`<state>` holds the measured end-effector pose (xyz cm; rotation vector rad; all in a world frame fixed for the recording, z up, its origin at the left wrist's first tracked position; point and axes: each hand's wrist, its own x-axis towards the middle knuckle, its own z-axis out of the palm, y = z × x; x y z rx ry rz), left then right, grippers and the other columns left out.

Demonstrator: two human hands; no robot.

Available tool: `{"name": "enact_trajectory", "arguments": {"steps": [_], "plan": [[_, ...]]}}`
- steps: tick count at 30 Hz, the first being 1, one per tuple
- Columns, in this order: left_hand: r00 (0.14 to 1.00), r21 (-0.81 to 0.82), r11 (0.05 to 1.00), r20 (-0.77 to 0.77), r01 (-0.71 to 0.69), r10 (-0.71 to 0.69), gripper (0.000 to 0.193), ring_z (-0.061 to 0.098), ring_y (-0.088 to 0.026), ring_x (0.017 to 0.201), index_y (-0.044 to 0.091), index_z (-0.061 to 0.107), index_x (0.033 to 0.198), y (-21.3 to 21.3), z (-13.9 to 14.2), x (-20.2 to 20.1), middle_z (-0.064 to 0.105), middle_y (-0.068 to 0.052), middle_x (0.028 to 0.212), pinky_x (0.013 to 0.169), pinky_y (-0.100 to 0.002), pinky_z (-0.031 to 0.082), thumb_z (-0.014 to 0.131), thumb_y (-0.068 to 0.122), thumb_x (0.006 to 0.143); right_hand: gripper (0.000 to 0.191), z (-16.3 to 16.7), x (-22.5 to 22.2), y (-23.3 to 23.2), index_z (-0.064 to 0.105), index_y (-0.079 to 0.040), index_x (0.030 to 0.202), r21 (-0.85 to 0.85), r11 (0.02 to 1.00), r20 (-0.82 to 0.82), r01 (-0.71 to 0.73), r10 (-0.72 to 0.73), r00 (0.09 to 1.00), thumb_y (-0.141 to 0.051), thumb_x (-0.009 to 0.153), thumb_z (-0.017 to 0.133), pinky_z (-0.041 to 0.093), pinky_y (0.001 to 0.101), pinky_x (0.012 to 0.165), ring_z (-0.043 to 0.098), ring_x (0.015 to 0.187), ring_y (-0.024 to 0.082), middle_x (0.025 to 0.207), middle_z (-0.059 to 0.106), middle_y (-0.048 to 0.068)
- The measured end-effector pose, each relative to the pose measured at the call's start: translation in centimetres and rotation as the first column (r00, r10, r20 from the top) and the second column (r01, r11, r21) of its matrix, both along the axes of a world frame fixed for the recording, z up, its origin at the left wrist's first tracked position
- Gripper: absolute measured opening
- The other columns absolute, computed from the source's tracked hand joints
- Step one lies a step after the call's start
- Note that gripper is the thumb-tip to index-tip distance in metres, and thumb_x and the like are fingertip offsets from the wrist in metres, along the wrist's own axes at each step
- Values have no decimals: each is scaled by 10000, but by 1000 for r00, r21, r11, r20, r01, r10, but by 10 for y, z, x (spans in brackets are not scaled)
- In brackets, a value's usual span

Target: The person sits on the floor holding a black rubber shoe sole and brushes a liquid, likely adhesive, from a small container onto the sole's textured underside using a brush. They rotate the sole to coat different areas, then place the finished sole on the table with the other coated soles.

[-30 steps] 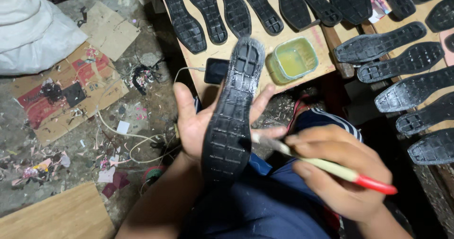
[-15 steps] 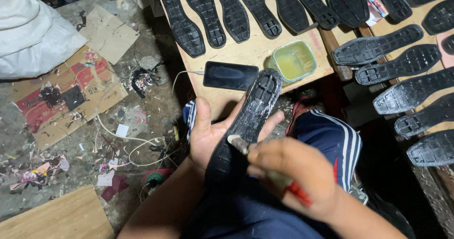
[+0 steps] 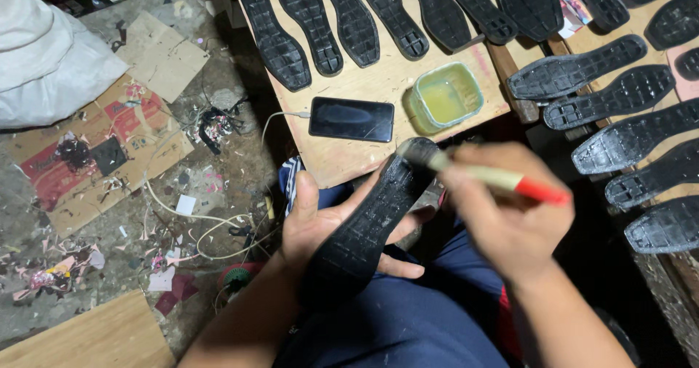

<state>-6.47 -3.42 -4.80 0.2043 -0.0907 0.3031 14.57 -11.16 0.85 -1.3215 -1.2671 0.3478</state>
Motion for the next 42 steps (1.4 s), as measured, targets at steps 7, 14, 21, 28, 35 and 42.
{"name": "enact_trajectory", "arguments": {"steps": [7,14,21,28,35,42], "plan": [[1000,19,1000,-12,3,-2,1240,39,-356,1628,252,-63,1720,2,4,-2,45,-71,1773,1113,-754,259,565,860,840,139,-10,11,1,671,77,1171,19,991,57,129,-130,990,37,1070,757,551,220,798,687,850,115,989,729,116],[999,-17,1000,33,-12,13,1210,28,-357,1623,260,-59,1723,3,-1,-2,51,-15,1765,1093,-786,241,543,853,857,122,-18,21,-5,659,79,1158,-22,994,-154,105,-107,982,34,1066,726,574,242,777,706,825,131,966,720,127],[994,-119,993,111,13,0,1134,-10,-350,1626,266,-29,1715,3,-9,-2,50,-33,1765,1095,-807,183,474,859,889,159,-11,28,-15,641,24,1144,95,995,-117,-6,17,993,64,1001,697,587,296,939,701,1030,181,1135,701,181],[991,-109,994,131,4,11,1140,25,-283,1624,260,-36,1721,5,-3,-3,70,-31,1758,1123,-801,169,453,860,885,169,-9,27,-27,644,34,1063,8,989,44,-148,147,988,95,914,698,578,306,927,708,1025,215,1132,701,204],[992,-80,997,124,1,9,1160,141,-238,1600,263,-65,1724,7,2,0,78,-31,1764,1160,-776,175,452,862,875,153,-6,21,-36,645,33,1005,6,991,89,-134,132,987,79,869,697,588,294,851,716,975,214,1108,705,198],[994,-92,996,107,13,-3,1164,215,-211,1588,265,-58,1754,9,6,-1,96,-32,1784,1226,-730,189,475,832,888,189,-6,20,-44,630,-6,1043,32,974,-50,-225,226,973,75,882,686,602,288,872,724,946,198,1099,699,164]]}}
